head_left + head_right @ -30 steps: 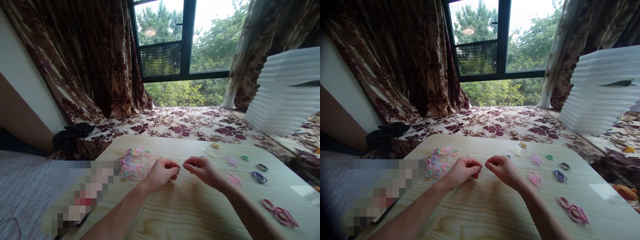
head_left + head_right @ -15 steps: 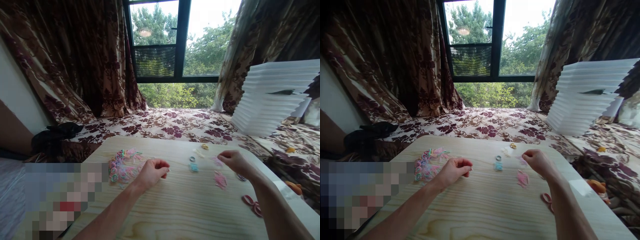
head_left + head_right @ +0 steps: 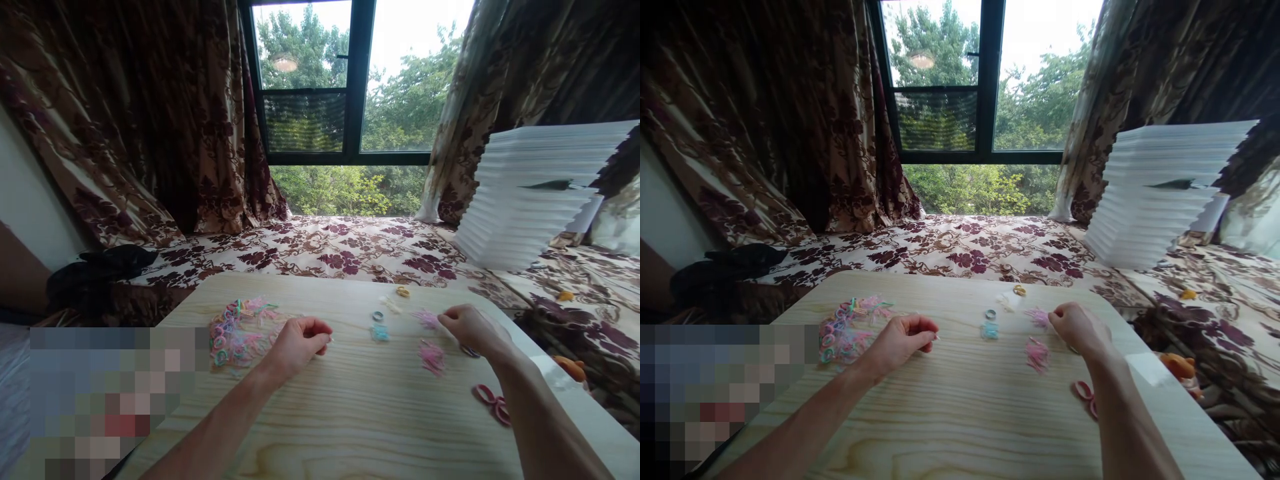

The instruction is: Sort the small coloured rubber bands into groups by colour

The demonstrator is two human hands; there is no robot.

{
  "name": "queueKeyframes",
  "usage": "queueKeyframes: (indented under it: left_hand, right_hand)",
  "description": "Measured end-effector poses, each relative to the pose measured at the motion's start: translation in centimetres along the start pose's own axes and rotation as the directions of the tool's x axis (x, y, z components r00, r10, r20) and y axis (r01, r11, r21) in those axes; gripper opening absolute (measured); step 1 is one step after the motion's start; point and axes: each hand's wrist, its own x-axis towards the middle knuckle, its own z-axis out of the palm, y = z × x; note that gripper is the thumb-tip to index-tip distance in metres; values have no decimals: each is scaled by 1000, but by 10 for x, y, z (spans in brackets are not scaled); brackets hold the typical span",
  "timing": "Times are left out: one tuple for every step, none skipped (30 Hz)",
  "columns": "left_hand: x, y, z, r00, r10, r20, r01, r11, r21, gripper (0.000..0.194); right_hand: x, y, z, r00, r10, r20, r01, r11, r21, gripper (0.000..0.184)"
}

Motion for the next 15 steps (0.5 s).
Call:
queueKeyframes:
  left_hand:
    - [0,0,0,1000,1,-1,-1,1000,-2,12]
    - [0,0,0,1000,0,-2,0,1000,-1,12]
    - [0,0,0,1000,-2,-3,2,1000,1,12]
    - [0,0,0,1000,-6,-4,6,1000,3,12]
    - [0,0,0,1000,-8,-5,8,1000,4,12]
    - [0,0,0,1000,-9,-7,9,1000,1,12]
    - [0,0,0,1000,-8,-9,8,1000,-4,12]
    - [0,0,-1,1000,-4,-10,3,1000,-10,12]
    - [0,-1,-1,1000,1,-11,-1,1000,-14,11]
    - [1,-2,-1,1000,6,-11,-7,1000,-15,11]
    - [1,-3,-1,1000,9,-10,-10,1000,-13,11]
    - [1,-3,-1,1000,10,-10,-10,1000,-11,12]
    - [2,-4,-1,1000,11,-9,-11,1000,-10,12]
    - [2,-5,-2,1000,11,-9,-11,1000,-10,12]
    - [2,-5,-2,1000,12,-10,-12,1000,-11,12]
  right_hand:
    - [0,0,0,1000,2,1,-2,1000,-1,31]
    - [1,1,0,1000,2,4,-2,1000,-1,31]
    - [1,2,0,1000,2,7,-2,1000,0,31]
    - [2,3,0,1000,1,10,-1,1000,3,31]
    - [2,4,0,1000,1,12,-1,1000,5,31]
    - [3,5,0,1000,2,13,-2,1000,8,31]
    - [3,6,0,1000,8,12,-8,1000,9,31]
    - [4,8,0,1000,15,10,-15,1000,10,31]
    - [4,9,1,1000,24,7,-24,1000,10,32]
    - [5,11,1,999,34,3,-34,999,10,33]
    - [6,12,1,999,42,1,-42,999,10,34]
    - [6,13,1,999,49,0,-49,999,13,34]
    - [7,14,2,999,52,0,-52,998,18,33]
    - [7,15,3,999,53,0,-53,998,26,32]
    - [8,16,4,999,50,1,-50,998,36,30]
